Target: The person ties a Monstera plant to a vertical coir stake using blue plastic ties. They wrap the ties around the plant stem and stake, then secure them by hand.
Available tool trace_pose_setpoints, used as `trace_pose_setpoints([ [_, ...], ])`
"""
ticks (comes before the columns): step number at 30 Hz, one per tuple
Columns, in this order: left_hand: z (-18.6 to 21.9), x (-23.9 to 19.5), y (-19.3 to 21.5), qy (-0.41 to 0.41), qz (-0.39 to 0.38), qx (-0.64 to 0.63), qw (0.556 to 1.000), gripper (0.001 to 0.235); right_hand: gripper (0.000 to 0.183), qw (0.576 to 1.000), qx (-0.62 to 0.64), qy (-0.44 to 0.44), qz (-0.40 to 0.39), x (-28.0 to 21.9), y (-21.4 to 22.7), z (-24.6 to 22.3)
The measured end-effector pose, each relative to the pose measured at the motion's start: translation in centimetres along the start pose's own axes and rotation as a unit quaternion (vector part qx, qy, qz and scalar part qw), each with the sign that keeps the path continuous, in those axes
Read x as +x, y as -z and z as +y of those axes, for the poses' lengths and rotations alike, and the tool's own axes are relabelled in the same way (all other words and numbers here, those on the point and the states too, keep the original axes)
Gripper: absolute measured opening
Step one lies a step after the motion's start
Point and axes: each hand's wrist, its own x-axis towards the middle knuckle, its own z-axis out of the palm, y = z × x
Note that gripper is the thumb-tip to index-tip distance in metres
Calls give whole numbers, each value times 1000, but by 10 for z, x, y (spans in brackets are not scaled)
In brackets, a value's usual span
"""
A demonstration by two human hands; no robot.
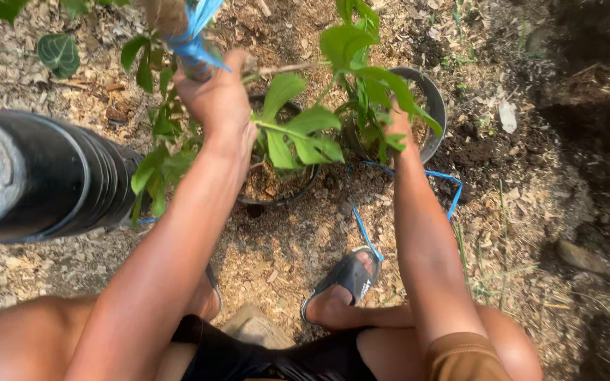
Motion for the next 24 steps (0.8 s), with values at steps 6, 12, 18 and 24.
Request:
trace_pose_setpoints([
  [6,4,-2,4,1,18,-5,1000,48,22,997,-72,-18,-19,11,-66,12],
  [12,5,-2,-4,-25,-18,-6,1000,37,20,991,-101,-33,81,29,-86,19],
  [18,7,-3,0,-42,2,8,999,45,20,989,-117,-23,92,40,-100,41],
  [24,-13,9,-1,7,2,30,1000,51,20,990,-113,-2,80,39,-67,55],
])
